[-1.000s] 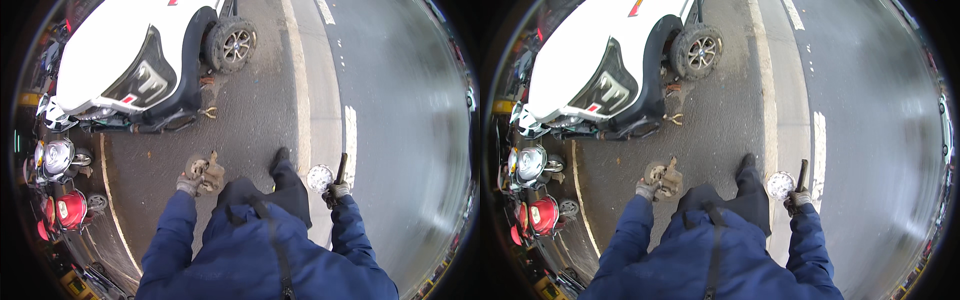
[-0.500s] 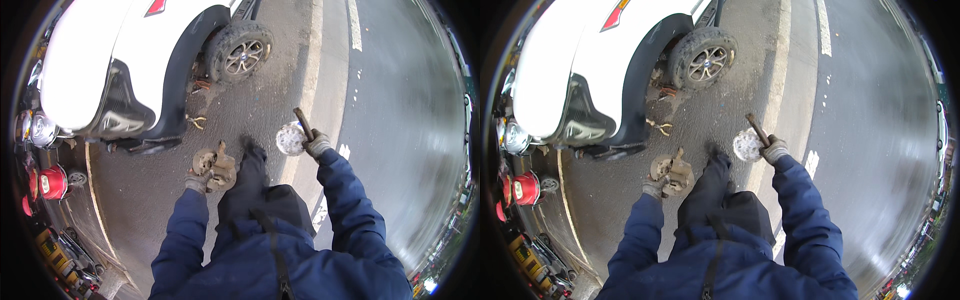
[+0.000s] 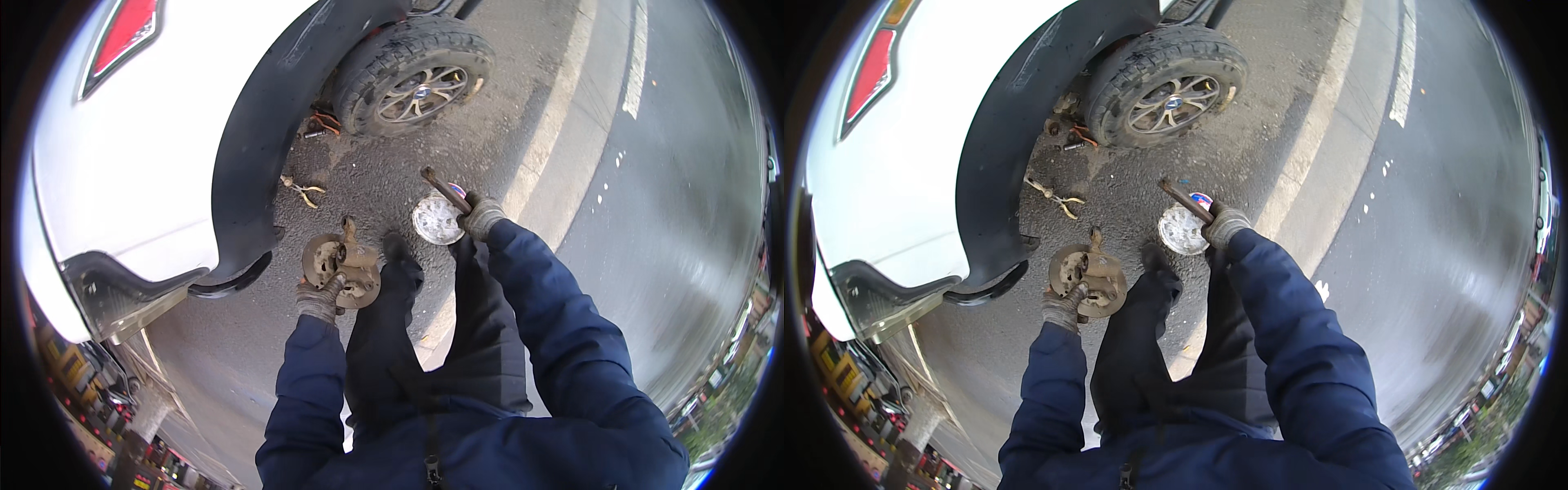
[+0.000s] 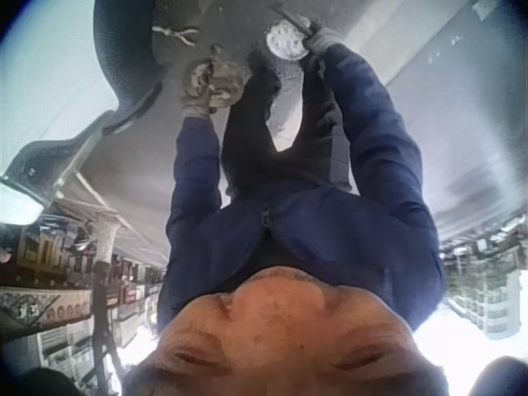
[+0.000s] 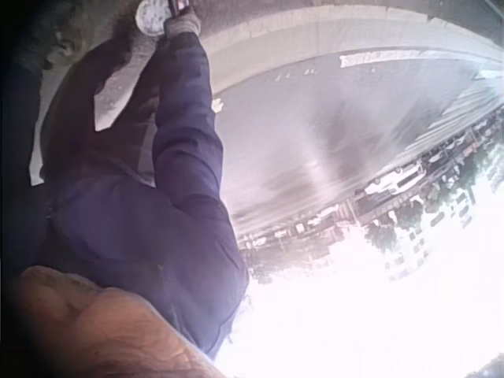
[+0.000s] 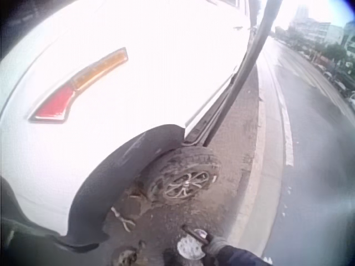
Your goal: The person moves through a cluttered workshop, puts on gloves, and picks up a brake assembly and a small container. They walk outside to a white car with a removed wheel, then kneel and apply a substance from the container to the brake assembly using a brush.
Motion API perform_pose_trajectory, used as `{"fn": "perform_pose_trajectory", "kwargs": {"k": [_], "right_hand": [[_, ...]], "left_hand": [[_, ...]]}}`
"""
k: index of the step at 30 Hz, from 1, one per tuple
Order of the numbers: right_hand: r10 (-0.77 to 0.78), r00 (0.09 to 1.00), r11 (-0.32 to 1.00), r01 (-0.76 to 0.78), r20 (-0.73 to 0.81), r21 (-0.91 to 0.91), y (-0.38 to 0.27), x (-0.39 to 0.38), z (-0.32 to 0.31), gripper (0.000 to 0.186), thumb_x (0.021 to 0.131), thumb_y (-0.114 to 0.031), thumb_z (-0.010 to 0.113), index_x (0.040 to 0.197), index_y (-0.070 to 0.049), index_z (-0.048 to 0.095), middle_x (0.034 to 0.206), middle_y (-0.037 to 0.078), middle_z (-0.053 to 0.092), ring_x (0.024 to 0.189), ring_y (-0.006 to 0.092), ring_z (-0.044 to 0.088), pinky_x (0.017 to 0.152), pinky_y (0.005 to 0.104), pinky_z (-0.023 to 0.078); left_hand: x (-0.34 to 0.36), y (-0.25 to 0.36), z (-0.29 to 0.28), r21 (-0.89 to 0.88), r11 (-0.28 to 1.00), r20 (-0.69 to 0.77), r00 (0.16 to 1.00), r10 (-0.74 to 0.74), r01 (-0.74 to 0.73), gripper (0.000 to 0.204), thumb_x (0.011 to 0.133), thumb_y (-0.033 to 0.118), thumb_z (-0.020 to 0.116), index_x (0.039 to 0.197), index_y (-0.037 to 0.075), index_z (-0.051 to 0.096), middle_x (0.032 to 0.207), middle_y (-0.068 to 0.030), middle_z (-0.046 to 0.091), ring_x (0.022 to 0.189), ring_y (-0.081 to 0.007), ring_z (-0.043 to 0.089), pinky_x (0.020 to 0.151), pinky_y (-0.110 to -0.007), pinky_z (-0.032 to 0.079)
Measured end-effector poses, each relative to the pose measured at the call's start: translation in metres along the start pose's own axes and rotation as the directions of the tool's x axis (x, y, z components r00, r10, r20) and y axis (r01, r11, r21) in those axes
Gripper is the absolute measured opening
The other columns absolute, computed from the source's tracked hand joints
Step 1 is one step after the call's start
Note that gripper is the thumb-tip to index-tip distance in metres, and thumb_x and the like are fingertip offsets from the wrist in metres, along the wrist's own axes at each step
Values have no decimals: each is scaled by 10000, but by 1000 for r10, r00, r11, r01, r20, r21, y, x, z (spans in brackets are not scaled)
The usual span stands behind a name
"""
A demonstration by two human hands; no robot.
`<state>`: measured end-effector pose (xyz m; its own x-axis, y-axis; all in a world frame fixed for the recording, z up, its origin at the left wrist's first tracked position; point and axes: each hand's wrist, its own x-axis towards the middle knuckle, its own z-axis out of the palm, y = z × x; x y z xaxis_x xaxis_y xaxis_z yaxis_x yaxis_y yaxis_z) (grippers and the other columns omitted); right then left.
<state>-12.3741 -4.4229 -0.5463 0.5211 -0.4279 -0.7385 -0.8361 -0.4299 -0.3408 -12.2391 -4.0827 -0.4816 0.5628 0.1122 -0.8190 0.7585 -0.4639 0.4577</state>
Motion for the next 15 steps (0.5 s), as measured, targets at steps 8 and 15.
{"fn": "perform_pose_trajectory", "kwargs": {"k": [8,15], "right_hand": [[-69,994,979,83,85,-184,23,146,-13,505,679,-228,644,1166,-98,618,991,187,679,978,355,645,828,412,517],[-164,979,954,189,121,-233,56,261,11,458,672,-210,666,1113,-90,634,942,184,684,913,363,653,785,422,512]], "left_hand": [[65,-7,74,-135,985,-89,991,100,-112,546,738,75,792,1212,27,525,963,-141,674,621,-228,670,354,-327,491],[161,-18,130,-53,976,-51,977,209,-211,501,752,158,803,1162,1,562,894,-121,679,608,-184,651,359,-298,487]]}}
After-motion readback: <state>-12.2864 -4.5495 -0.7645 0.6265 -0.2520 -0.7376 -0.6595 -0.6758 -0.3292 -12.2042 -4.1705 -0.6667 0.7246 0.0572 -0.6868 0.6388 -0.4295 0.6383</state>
